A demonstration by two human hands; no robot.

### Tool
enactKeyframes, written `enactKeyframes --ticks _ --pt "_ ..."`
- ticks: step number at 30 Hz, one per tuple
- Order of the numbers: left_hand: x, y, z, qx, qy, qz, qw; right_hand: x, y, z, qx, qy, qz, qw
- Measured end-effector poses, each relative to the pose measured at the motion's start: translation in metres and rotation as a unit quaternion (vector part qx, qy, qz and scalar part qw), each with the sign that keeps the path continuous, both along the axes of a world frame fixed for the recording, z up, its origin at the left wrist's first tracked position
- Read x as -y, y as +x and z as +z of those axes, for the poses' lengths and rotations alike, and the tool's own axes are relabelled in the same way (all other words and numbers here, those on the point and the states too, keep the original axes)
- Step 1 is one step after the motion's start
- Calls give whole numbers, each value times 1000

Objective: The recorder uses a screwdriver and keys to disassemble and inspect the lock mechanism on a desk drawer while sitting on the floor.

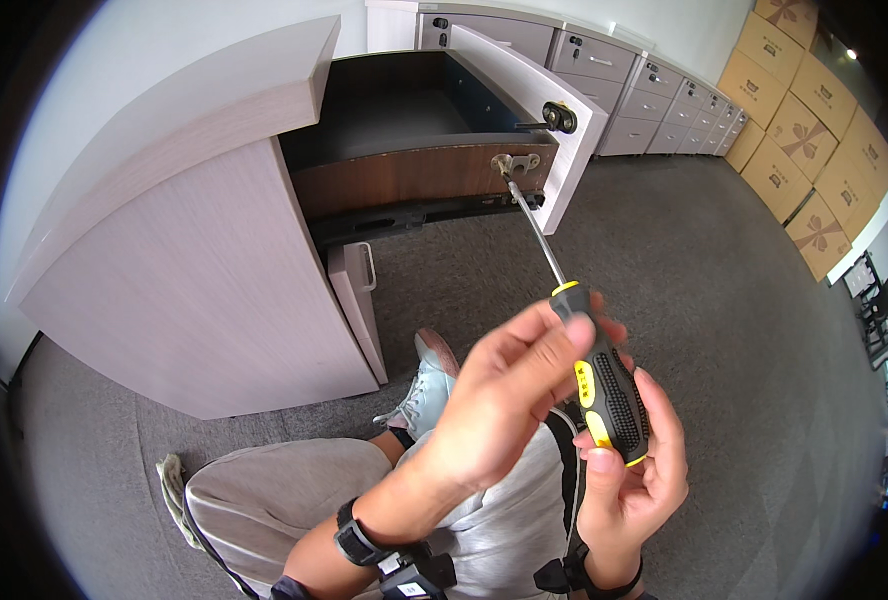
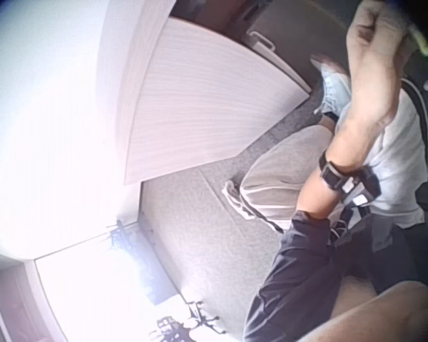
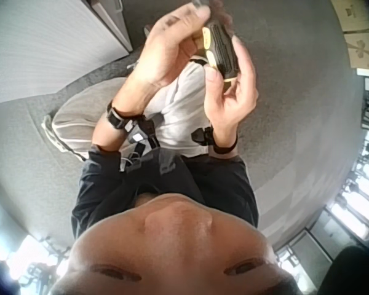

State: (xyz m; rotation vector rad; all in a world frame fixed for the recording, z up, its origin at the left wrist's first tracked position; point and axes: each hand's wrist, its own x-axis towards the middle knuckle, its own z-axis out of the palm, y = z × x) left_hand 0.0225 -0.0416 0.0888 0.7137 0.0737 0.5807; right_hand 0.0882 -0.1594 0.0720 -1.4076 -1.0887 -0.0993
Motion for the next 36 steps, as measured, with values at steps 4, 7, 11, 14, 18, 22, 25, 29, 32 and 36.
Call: enactKeyframes --ticks 4,7,11,14,18,22,25,29,32,36 --pt "-39 22 4 41 -75 82 993 2 1 2 -1 -9 -15 1000" --pt "-57 31 20 64 -136 112 982 3 5 -1 39 -10 4 999" --pt "-73 43 21 99 -150 138 974 2 9 -1 103 1 9 995" --pt "-77 43 20 94 -154 138 974 1 15 -6 150 20 3 988" --pt "-57 44 16 84 -154 143 974 24 19 -12 136 37 -62 988" --pt "-26 55 -13 -24 -130 74 989 42 35 -14 191 92 -250 945" --pt "-22 72 -45 -146 -76 73 984 58 48 -15 100 65 -307 944" --pt "-38 104 -83 -328 311 68 889 92 80 -24 61 163 -344 923" --pt "-32 112 -90 -375 463 79 799 90 89 -24 26 175 -384 906" --pt "-22 118 -87 -384 512 98 762 91 98 -28 -8 189 -358 914"
